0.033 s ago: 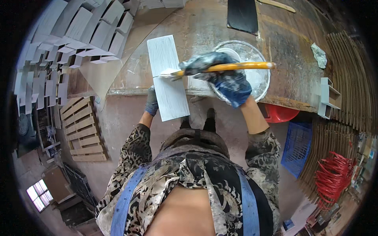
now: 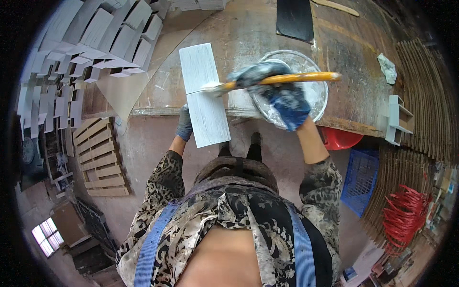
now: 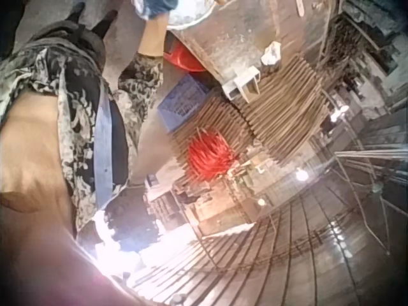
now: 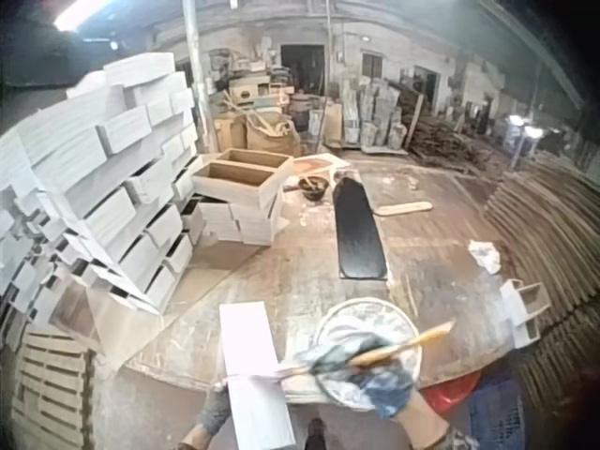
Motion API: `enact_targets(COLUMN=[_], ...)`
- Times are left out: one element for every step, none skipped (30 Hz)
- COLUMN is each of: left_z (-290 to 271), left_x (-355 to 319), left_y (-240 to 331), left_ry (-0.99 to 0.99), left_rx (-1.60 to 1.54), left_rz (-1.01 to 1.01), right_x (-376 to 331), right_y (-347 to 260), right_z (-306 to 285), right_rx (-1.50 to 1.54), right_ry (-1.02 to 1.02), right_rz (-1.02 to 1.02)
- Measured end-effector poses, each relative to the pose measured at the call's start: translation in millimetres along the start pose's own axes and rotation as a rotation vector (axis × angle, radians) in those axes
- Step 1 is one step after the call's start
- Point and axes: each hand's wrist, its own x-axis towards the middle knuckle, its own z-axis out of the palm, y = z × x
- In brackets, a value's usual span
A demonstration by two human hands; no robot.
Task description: Applying white paint or primer to wooden drawers using a hand brush in a manufacturing setting.
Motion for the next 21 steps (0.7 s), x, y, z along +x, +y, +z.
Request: enact_targets(left_z=[1,2,2,3,3,4,4,3,2,1,2,2,4,5,8,10,12,12,13,13,14], left_x=[1,0,0,1,2,2,2,2,2,2,1,-1,-2,1,4,6,7,8,8,9,9], left_y=[0,0,0,0,0,-1,-2,-3,-5,-7,-9,-11,-13,-16,-18,-19,-21,-21,-21,-19,-17], left_ry=[0.031,0.073,0.067,0.072,0.075,0.068,0.063,0.06,0.061,0.066,0.091,0.072,0.071,0.075,0.09,0.102,0.116,0.058,-0.003,0.034,0.069], left_rx=[0.033,0.061,0.046,0.026,0.007,0.005,0.005,0.005,0.042,0.076,0.114,0.077,0.044,0.009,0.022,0.037,0.053,-0.108,-0.27,-0.075,0.121], left_rz=[0.03,0.082,0.058,0.063,0.065,0.042,0.022,0.004,0.033,0.059,0.122,0.063,0.049,0.042,0.056,0.069,0.086,0.041,-0.006,0.065,0.136], right_x=[4,8,11,14,16,14,10,7,3,-4,-10,-22,-31,-33,-33,-32,-29,-26,-21,-22,-20], right_y=[-3,-4,-8,-11,-15,-21,-28,-36,-46,-57,-68,-80,-92,-98,-104,-106,-108,-107,-105,-104,-101], right_z=[0,3,3,7,8,14,18,22,26,27,28,24,21,21,19,22,21,24,26,27,29], right_rx=[0.268,0.679,0.751,0.773,0.81,1.107,1.391,1.121,0.838,0.544,0.187,0.304,0.363,0.446,0.555,0.852,0.966,0.98,0.696,0.477,0.256], right_ry=[0.009,0.093,0.089,-0.019,0.016,-0.091,-0.109,-0.21,-0.304,-0.394,-0.5,-0.582,-0.683,-0.746,-0.782,-0.783,-0.737,-0.608,-0.559,-0.586,-0.518], right_rz=[0.137,0.207,0.159,0.074,0.073,0.127,0.255,0.007,-0.229,-0.452,-0.599,-0.621,-0.576,-0.543,-0.563,-0.446,-0.323,-0.295,-0.397,-0.369,-0.355])
